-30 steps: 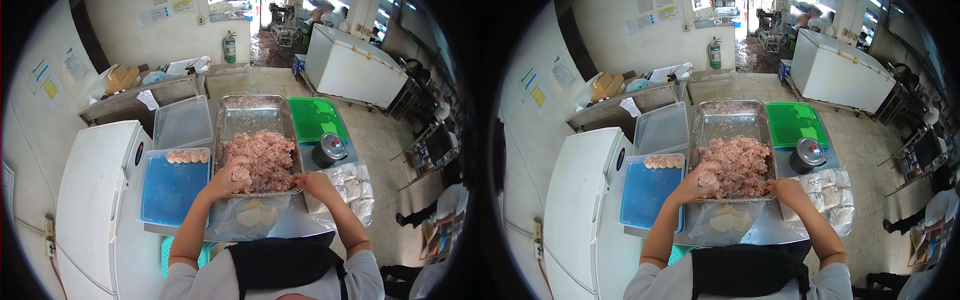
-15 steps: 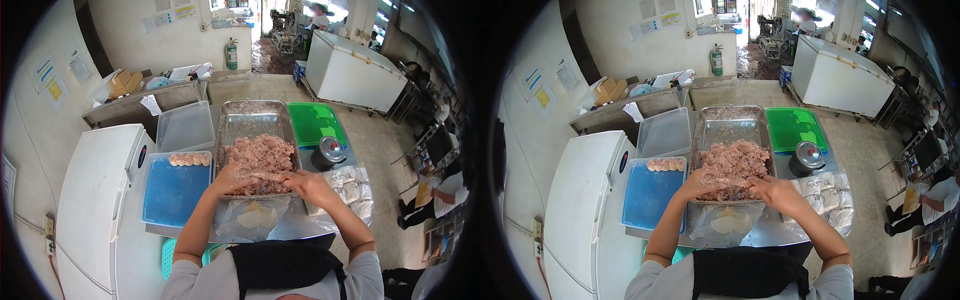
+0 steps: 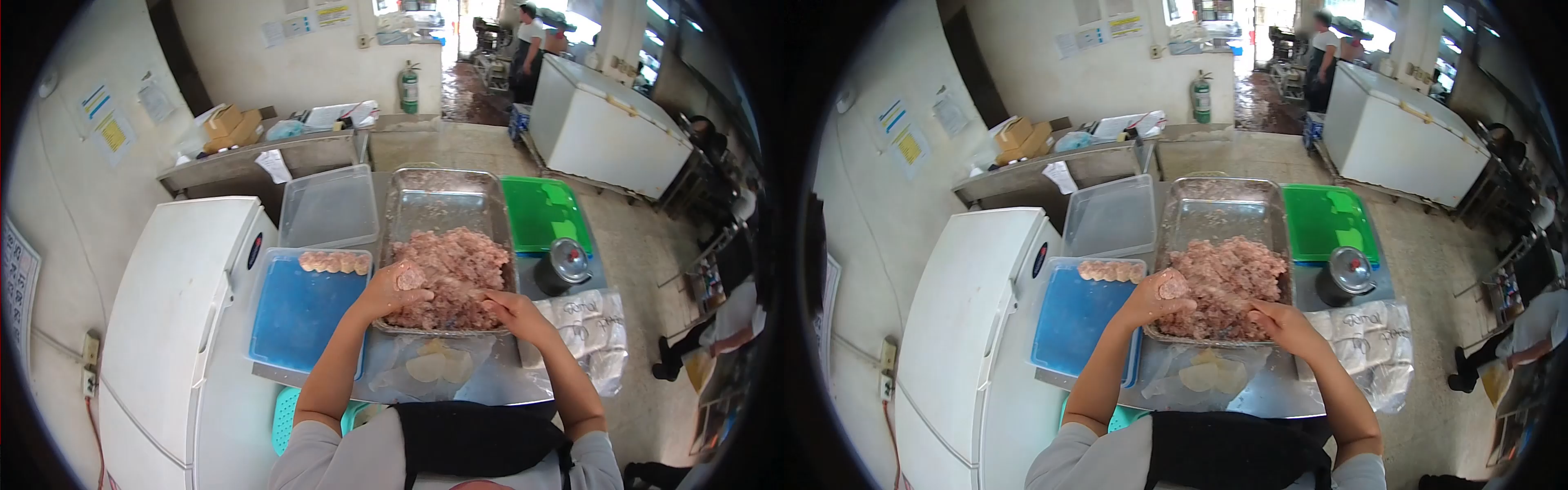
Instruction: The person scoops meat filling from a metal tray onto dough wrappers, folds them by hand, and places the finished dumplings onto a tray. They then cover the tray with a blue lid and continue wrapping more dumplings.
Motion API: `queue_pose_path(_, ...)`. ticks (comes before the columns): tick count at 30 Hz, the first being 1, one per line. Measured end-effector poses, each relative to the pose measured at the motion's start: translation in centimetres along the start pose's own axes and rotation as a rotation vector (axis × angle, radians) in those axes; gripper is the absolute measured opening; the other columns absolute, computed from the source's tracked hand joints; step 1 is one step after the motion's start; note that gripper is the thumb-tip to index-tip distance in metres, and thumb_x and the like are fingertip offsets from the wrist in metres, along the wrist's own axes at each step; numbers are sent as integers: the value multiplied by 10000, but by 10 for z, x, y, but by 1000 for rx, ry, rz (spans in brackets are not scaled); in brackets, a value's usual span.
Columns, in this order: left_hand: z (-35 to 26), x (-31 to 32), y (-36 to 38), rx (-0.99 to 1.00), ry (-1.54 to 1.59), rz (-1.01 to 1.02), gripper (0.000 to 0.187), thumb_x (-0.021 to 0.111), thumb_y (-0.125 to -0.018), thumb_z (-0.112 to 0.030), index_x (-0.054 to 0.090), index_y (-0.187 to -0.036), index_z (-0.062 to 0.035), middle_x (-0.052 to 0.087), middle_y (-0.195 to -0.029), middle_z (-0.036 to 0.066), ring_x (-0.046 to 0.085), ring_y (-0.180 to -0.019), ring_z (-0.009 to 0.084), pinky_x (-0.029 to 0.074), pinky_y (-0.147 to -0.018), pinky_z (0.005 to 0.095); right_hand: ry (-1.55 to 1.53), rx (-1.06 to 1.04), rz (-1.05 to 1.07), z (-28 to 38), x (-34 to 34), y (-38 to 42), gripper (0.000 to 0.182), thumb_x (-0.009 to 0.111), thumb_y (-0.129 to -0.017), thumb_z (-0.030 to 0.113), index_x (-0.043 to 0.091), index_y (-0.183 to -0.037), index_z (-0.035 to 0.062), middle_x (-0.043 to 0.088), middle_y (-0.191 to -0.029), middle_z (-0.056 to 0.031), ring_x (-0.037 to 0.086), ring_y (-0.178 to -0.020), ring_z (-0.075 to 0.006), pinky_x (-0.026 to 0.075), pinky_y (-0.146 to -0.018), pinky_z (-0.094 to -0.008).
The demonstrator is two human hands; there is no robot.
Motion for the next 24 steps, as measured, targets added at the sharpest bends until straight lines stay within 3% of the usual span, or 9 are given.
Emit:
queue_pose_path(2,17,-27,9,58,-27,-116,478,805,-737,-254,617,-1122,-40,640,-1075,126,585,-1032,206,444,-914,338,-292,255,-2,-34,14,7,316,544,-963,254,620,-1171,28,674,-1044,-167,648,-966,-237,489,-835,-323)
queue_pose_path(3,25,-46,17,137,-49,-216,507,796,-742,-282,604,-1149,-49,629,-1095,146,582,-1048,204,444,-916,341,-311,246,9,-44,24,13,316,544,-963,254,620,-1171,28,674,-1044,-167,648,-966,-237,489,-835,-323)
queue_pose_path(5,72,-79,34,88,-74,-273,538,779,-738,-233,575,-1202,-51,598,-1155,147,569,-1079,229,429,-951,343,-447,312,-140,-74,35,19,296,544,-967,224,631,-1165,22,689,-1040,-84,613,-967,-140,467,-850,-277)
queue_pose_path(7,104,-125,58,161,-513,-562,535,749,-732,-163,566,-1223,-57,584,-1188,156,569,-1095,272,437,-953,356,-544,334,-92,-70,38,17,277,548,-962,189,637,-1158,16,687,-1034,-46,598,-947,-117,461,-851,-258)
queue_pose_path(8,120,-140,65,148,-529,-566,535,749,-732,-163,566,-1223,-57,584,-1188,156,569,-1095,272,437,-953,356,-510,366,-109,-71,37,18,271,543,-961,177,637,-1159,18,686,-1031,-47,599,-940,-116,461,-850,-254)
queue_pose_path(10,165,-179,83,-217,-480,-684,575,719,-729,-137,537,-1270,-75,556,-1253,183,572,-1103,334,460,-929,373,-482,383,-138,-69,36,19,265,539,-956,146,634,-1165,15,684,-1025,-54,600,-929,-113,464,-840,-250)
queue_pose_path(13,172,-207,92,-254,-531,-845,707,755,-719,-96,445,-1355,-91,564,-1271,182,608,-1025,331,499,-848,405,-454,411,-132,-78,41,22,264,542,-953,135,630,-1167,8,684,-1024,-57,600,-928,-111,466,-838,-254)
queue_pose_path(19,197,-215,64,-358,-594,-819,921,737,-754,-113,193,-1495,-159,673,-1058,191,653,-933,355,495,-855,411,-503,460,-143,-88,46,27,269,567,-939,128,628,-1163,-7,687,-1036,-73,605,-941,-117,469,-853,-263)
queue_pose_path(24,195,-213,55,-372,-551,-714,949,702,-797,-97,86,-1516,-142,663,-1054,220,636,-982,384,503,-857,420,-503,446,-148,-87,45,26,272,573,-934,121,625,-1164,-15,686,-1048,-73,608,-934,-118,472,-853,-268)
Point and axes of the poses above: each hand's wrist, its own y-axis away from the middle knuckle, its own x-axis out of the palm, z = x × y, the point moved 9 cm from there along -y, towards the middle knuckle
